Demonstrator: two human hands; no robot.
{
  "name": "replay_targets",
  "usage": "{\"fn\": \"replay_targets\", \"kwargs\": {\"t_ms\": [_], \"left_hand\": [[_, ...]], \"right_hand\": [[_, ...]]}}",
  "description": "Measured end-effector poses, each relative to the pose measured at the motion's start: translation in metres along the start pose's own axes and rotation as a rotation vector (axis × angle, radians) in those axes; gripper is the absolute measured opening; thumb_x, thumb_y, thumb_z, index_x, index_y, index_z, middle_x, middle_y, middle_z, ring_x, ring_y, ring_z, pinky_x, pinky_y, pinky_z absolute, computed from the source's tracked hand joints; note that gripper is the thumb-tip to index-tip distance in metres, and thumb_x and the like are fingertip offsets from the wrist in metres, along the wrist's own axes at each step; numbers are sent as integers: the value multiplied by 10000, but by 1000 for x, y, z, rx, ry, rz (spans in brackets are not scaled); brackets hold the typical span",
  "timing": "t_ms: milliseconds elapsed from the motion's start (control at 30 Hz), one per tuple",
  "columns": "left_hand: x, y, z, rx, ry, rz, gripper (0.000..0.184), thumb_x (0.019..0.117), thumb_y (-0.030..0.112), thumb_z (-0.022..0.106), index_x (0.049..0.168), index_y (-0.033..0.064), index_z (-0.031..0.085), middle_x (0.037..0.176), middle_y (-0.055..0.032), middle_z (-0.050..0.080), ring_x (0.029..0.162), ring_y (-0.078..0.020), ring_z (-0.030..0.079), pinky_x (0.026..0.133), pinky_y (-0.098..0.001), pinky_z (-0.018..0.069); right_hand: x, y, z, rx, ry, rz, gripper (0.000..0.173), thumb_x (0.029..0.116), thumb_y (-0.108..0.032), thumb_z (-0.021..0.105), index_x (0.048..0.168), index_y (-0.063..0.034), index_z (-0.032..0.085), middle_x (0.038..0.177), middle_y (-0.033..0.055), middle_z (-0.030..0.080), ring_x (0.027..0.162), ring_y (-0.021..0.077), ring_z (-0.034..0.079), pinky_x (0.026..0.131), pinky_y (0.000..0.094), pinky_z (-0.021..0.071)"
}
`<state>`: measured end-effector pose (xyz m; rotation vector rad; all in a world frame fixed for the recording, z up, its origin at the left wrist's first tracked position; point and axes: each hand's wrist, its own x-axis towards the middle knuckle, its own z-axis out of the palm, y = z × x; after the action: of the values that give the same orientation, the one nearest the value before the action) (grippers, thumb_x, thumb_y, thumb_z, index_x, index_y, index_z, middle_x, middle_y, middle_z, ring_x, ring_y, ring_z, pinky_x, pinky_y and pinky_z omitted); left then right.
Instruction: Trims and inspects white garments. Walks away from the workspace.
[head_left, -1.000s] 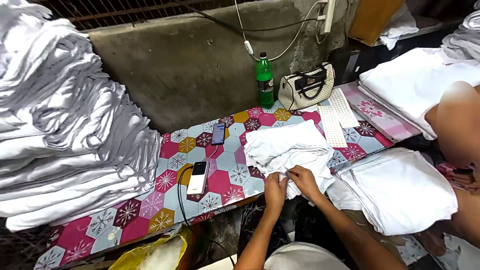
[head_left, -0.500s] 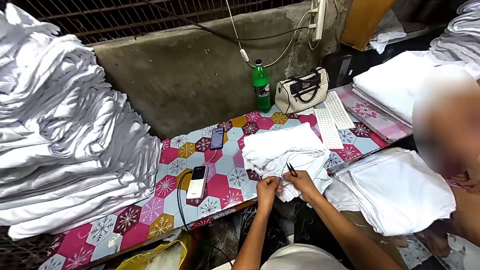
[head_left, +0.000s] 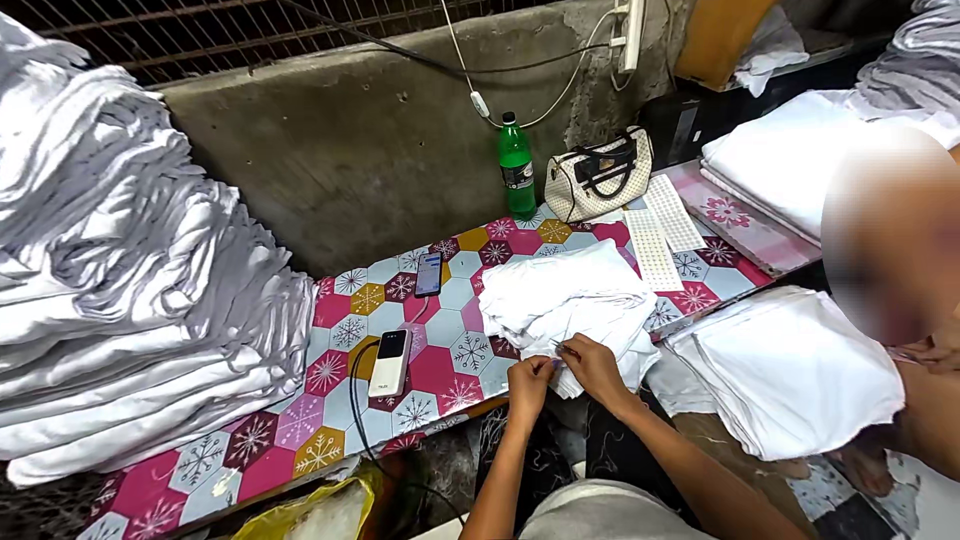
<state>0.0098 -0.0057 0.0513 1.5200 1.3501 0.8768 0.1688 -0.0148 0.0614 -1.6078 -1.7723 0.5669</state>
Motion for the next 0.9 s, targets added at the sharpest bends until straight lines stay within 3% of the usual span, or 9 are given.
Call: {"fn": "replay_targets", "kwargs": {"t_ms": [100, 233, 300, 433, 567, 667, 767, 900], "left_hand": [[-4, -1, -4, 28, 21, 10, 146, 958, 91, 686, 913, -32, 752, 811, -108, 741, 744, -159, 717, 787, -366, 602], [-6, -2, -5, 44, 28, 35, 146, 958, 101, 691, 934, -25, 759, 831, -108, 750, 758, -148, 724, 792, -348, 604], [-7, -3, -3, 33, 32, 54, 134, 954, 98, 693, 950, -13, 768, 857, -103, 757, 781, -136, 726, 801, -335, 601], [-6, 0, -9, -68, -21, 17, 207, 966, 91, 677, 1098, -61, 720, 984, -149, 746, 867, -175, 727, 853, -356, 599], [-2, -6, -7, -32, -20, 57, 155, 970, 84, 662, 964, -44, 749, 864, -119, 745, 755, -139, 715, 779, -333, 605], [-5, -13, -5, -83, -42, -17, 138, 967, 80, 664, 968, -36, 738, 816, -89, 731, 709, -113, 699, 743, -309, 604], [-11, -17, -4, -192, -33, -85, 126, 959, 68, 671, 993, -34, 736, 829, -83, 734, 712, -109, 705, 736, -298, 613], [-15, -19, 1, -218, 15, -75, 103, 938, 55, 689, 966, -27, 743, 810, -74, 737, 706, -97, 707, 733, -288, 613]], "right_hand": [[5, 7, -5, 147, -106, 74, 251, 1004, -179, 607, 1038, 29, 743, 923, 165, 688, 831, 267, 656, 807, 442, 540], [4, -1, -6, 32, -162, 33, 255, 999, -182, 622, 1051, 33, 750, 955, 191, 709, 879, 334, 702, 829, 519, 557], [7, -2, -5, 88, -160, 87, 247, 1000, -160, 607, 1034, 42, 744, 948, 187, 701, 874, 314, 683, 837, 497, 543], [10, -2, -10, 217, -204, 198, 221, 1003, -157, 619, 1035, 32, 731, 947, 150, 691, 836, 217, 633, 813, 390, 518], [10, -5, -16, 254, -249, 235, 265, 1030, -211, 600, 1083, 20, 718, 915, 140, 700, 825, 199, 644, 809, 398, 519], [6, -3, -32, 315, -375, 275, 379, 1107, -287, 431, 1171, -22, 695, 791, 31, 597, 693, 109, 534, 704, 319, 475], [2, 1, -49, 211, -565, 326, 447, 1129, -296, 344, 1165, -60, 722, 773, 35, 566, 698, 153, 508, 723, 384, 458], [5, -3, -45, 31, -686, 336, 466, 1123, -310, 354, 1111, -34, 729, 931, 169, 673, 886, 315, 624, 844, 564, 470]]}}
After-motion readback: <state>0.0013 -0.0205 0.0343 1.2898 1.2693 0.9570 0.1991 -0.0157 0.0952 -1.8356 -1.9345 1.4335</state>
